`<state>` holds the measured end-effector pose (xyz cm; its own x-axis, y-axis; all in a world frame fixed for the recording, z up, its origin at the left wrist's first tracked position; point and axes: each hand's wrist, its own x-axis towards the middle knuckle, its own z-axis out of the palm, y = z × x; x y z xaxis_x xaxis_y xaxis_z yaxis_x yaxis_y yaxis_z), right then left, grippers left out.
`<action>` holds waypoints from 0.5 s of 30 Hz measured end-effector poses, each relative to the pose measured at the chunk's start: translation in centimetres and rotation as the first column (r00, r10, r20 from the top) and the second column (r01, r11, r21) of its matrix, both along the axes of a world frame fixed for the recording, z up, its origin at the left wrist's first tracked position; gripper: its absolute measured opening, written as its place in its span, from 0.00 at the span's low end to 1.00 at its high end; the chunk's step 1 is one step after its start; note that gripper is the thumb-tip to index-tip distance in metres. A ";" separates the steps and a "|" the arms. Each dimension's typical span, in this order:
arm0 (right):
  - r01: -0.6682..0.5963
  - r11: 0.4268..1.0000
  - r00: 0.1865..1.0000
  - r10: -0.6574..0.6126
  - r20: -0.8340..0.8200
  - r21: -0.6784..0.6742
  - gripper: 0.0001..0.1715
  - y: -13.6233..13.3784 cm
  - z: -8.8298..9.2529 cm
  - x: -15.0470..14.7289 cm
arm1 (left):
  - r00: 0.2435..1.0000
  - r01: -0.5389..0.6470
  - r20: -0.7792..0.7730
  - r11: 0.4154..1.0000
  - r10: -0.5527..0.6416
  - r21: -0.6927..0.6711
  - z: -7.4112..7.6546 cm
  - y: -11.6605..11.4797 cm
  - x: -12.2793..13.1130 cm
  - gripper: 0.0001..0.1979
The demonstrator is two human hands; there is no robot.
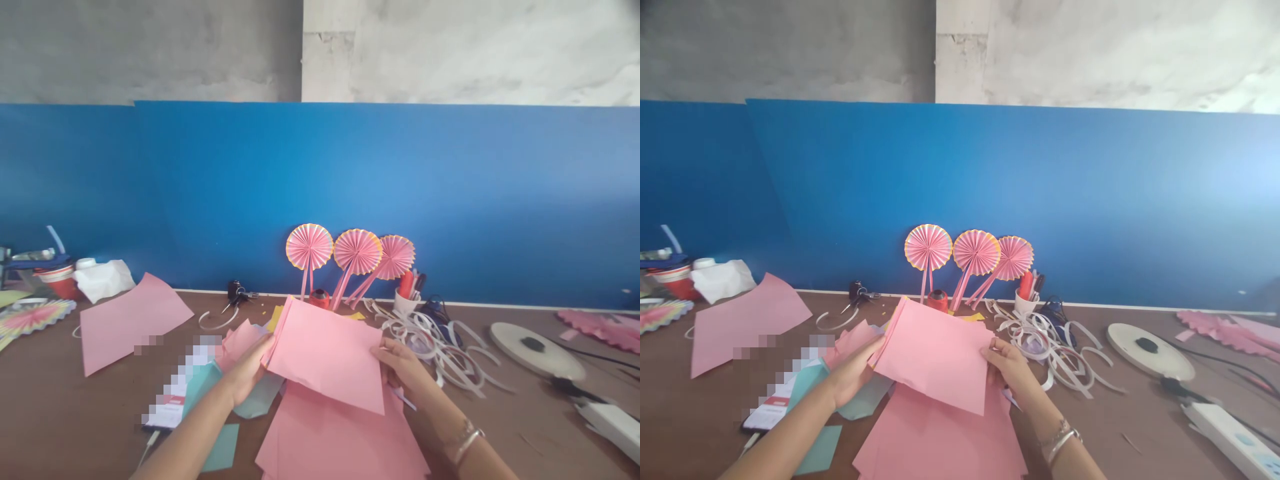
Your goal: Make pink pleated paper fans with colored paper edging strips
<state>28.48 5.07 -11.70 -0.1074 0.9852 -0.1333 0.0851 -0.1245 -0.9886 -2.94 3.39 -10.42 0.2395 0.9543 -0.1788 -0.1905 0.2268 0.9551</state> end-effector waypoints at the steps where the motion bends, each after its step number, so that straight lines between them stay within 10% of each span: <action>1: 0.000 1.000 1.000 0.000 0.001 0.000 0.18 0.0 0.0 0.0 | 1.000 -0.002 0.011 1.000 0.002 -0.011 0.0 0.0 0.0 0.23; 15: 0.014 1.000 1.000 -0.014 -0.016 0.005 0.18 0.0 -0.2 0.0 | 0.999 -0.021 0.037 0.999 0.022 -0.032 0.2 0.0 0.2 0.19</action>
